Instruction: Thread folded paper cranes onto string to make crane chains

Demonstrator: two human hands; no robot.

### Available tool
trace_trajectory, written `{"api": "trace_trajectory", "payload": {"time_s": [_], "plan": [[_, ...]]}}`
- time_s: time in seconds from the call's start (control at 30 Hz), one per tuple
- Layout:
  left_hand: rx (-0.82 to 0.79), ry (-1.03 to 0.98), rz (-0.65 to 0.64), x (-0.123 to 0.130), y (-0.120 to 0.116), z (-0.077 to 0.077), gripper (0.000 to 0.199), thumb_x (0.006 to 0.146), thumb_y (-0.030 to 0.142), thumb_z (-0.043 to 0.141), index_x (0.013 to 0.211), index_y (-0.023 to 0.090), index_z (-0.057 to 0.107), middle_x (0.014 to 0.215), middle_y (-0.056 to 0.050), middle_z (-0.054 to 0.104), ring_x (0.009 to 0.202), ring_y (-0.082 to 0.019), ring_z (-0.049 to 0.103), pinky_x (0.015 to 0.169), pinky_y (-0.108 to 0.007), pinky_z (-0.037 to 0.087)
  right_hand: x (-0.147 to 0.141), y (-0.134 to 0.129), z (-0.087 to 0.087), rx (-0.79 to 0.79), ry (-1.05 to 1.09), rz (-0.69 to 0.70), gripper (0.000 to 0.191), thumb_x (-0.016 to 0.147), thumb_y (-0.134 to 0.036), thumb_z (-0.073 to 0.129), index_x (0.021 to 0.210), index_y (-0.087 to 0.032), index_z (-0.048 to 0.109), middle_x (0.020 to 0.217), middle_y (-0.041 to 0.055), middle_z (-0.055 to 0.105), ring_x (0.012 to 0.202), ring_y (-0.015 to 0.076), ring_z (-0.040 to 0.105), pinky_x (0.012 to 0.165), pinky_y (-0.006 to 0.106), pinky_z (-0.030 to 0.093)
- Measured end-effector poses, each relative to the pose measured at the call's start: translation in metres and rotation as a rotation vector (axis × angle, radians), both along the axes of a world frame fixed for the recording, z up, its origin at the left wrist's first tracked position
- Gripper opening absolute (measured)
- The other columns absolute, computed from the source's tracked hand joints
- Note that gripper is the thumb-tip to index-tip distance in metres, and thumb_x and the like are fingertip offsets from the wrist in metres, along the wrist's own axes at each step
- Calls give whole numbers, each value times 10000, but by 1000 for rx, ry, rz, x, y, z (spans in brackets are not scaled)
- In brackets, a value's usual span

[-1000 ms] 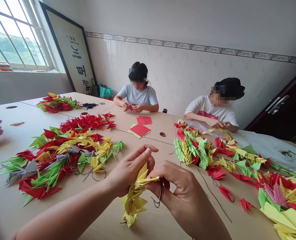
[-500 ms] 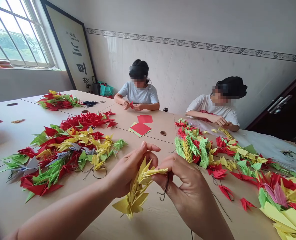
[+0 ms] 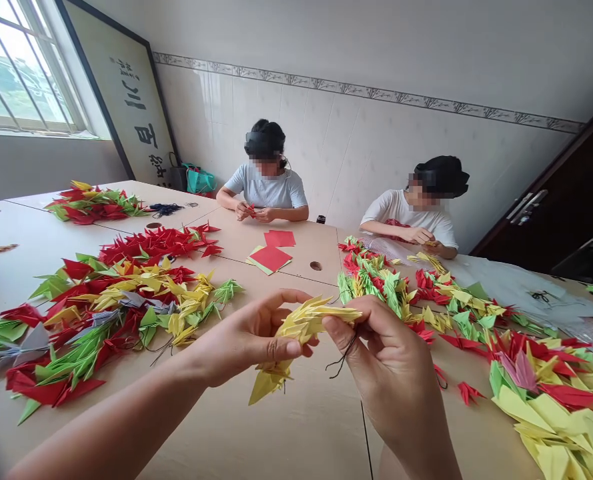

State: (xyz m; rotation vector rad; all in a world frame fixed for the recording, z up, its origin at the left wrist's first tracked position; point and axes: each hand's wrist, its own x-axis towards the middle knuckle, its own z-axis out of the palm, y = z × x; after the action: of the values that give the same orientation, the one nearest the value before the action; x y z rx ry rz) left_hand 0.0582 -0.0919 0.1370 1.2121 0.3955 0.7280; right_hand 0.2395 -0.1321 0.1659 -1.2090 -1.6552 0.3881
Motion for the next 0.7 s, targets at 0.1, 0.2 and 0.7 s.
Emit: {"api": "trace_trajectory", "payload": {"time_s": [0.1,0.2,0.7], "plan": [[66,3,24,-2,-1,4,467,741,277,692,1149,219,472,852,-15,569,738,-106,528,613,-204,389,4,-3,2,14,-8,-19,153,809,-382,601,733,-249,599,628,-15,549,545,138,518,451,223,426],[143,58,84,-4,-5,9,449,762,259,663,1163,223,466,854,-8,576,724,-97,511,630,-208,406,5,-8,5,37,-62,-34,139,817,-375,596,735,-262,597,635,-12,537,546,138,493,451,227,416],[339,279,276,-4,-17,15,374,770,300,644,1116,215,531,926,-28,637,767,-132,547,670,-226,444,-3,-10,4,-38,-21,129,111,791,-349,644,749,-247,650,657,-13,594,579,140,544,508,223,470]]}}
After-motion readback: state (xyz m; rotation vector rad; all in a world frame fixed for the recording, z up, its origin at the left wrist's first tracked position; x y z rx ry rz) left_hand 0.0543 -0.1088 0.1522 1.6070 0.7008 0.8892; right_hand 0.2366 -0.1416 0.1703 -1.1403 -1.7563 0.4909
